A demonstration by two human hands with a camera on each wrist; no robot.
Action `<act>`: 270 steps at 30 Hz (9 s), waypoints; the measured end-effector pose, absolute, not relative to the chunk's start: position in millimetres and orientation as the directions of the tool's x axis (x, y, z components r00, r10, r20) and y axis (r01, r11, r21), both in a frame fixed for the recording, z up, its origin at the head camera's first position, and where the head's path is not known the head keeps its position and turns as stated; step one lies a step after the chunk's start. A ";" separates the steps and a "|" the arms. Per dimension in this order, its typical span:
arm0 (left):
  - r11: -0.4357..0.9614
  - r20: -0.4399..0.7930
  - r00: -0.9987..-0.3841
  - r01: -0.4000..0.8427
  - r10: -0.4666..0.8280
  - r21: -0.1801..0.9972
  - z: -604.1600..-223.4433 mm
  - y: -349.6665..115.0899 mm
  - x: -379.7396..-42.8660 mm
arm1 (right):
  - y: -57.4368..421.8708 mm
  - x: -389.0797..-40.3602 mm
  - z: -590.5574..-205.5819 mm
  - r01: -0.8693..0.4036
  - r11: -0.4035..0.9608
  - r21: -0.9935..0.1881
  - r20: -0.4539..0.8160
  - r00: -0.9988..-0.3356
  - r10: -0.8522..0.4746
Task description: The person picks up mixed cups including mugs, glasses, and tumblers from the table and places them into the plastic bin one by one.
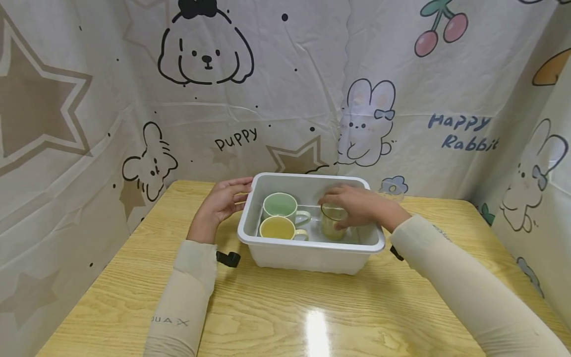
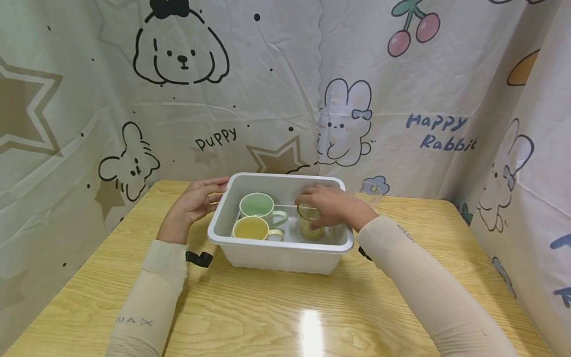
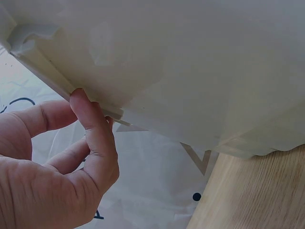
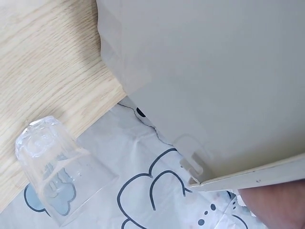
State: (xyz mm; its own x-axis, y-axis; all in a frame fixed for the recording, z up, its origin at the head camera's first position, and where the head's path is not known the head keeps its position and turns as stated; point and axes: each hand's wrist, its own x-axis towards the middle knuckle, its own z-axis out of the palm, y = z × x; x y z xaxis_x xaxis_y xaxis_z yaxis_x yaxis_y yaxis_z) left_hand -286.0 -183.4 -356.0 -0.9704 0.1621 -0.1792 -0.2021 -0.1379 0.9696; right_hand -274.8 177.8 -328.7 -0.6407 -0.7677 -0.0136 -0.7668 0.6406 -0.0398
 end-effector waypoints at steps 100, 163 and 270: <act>-0.138 -0.176 -0.972 -0.198 0.159 0.970 -358.3 -183.9 -287.1 | 290.6 -320.1 -357.7 -0.346 0.929 -0.133 0.011 -0.937 -0.348; -0.160 -0.172 -0.970 -0.199 0.170 0.967 -356.2 -182.6 -286.8 | 300.7 -293.4 -299.0 -0.353 0.930 -0.103 -0.039 -0.933 -0.358; -0.133 -0.172 -0.968 -0.197 0.182 0.971 -357.1 -184.1 -287.5 | 188.0 -205.2 -224.0 -0.740 0.655 -0.156 0.048 -0.668 -0.743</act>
